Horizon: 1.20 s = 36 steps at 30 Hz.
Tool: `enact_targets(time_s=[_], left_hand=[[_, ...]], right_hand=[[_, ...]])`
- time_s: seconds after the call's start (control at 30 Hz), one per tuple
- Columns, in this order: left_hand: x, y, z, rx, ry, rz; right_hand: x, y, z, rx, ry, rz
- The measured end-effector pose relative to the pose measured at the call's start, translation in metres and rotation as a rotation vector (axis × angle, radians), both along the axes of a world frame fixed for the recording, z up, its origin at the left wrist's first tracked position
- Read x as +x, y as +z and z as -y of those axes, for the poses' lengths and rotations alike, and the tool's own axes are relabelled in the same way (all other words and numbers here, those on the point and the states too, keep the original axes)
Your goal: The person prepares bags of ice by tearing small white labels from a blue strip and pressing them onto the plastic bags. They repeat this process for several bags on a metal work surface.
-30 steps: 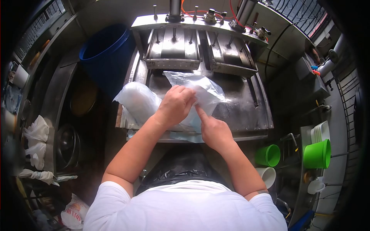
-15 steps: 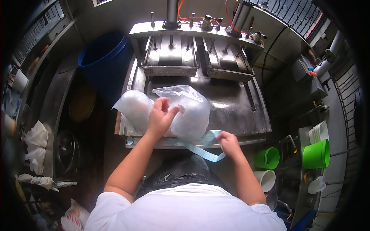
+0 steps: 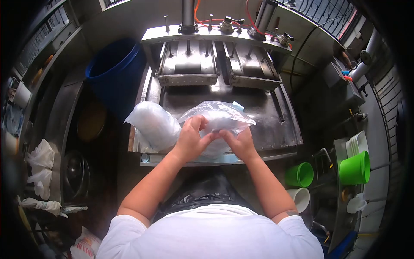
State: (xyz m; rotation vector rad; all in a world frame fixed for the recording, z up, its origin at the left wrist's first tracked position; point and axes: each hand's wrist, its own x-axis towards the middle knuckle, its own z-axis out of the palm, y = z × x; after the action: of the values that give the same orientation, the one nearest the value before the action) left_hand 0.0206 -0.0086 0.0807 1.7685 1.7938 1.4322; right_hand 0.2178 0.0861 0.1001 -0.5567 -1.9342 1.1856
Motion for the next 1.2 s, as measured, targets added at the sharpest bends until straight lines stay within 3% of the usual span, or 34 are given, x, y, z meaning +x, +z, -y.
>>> enact_targets(time_s=[0.1,0.17,0.27,0.37,0.4,0.47,0.57,0.6,0.63,0.67,0.73,0.8,0.9,1.0,1.13,1.2], left_hand=[[-0.01,-0.005,-0.004,-0.127,-0.028,0.232],[-0.014,-0.018,-0.005,-0.181,-0.044,0.364],[-0.015,-0.041,0.006,-0.153,-0.102,0.573],[-0.011,-0.086,0.034,-0.205,0.056,0.787],[-0.015,-0.123,0.041,-0.209,0.029,0.711],[-0.015,-0.12,0.055,-0.223,0.09,0.054],[-0.003,-0.097,0.037,-0.2,0.135,-0.171],[0.004,-0.082,0.026,-0.208,0.136,-0.167],[0.009,-0.063,0.011,-0.112,0.086,-0.142],[0.016,-0.054,0.001,-0.015,0.035,-0.119],[0.024,-0.095,-0.018,0.031,0.028,-0.046],[0.028,-0.125,-0.022,0.076,0.028,0.005],[0.038,-0.133,-0.01,-0.168,0.298,-0.177],[0.043,-0.137,-0.01,-0.125,0.334,-0.116],[0.049,-0.158,-0.013,-0.151,0.42,-0.257],[0.058,-0.148,-0.004,-0.222,0.431,-0.168]], right_hand=[[-0.005,-0.026,-0.003,-0.183,-0.095,-0.092],[-0.001,-0.04,-0.011,0.033,-0.162,0.096],[0.008,-0.048,-0.012,-0.042,-0.157,0.14],[0.029,-0.066,-0.023,-0.221,-0.021,0.27],[0.035,-0.063,-0.026,-0.216,-0.023,0.263],[0.047,-0.056,-0.029,-0.093,0.068,0.389],[0.046,-0.049,-0.036,-0.074,0.062,0.414],[0.043,-0.046,-0.037,0.002,0.038,0.395],[0.034,-0.057,-0.041,-0.109,0.088,0.223],[0.025,-0.06,-0.039,-0.112,0.089,0.222],[0.01,-0.064,-0.037,-0.281,0.21,0.15],[0.008,-0.093,-0.036,-0.188,0.167,0.177],[0.003,-0.114,-0.032,-0.251,0.121,0.184],[0.003,-0.133,-0.048,-0.254,0.197,0.318],[0.0,-0.125,-0.056,-0.31,0.23,0.326],[0.003,-0.127,-0.058,-0.312,0.262,0.358]])
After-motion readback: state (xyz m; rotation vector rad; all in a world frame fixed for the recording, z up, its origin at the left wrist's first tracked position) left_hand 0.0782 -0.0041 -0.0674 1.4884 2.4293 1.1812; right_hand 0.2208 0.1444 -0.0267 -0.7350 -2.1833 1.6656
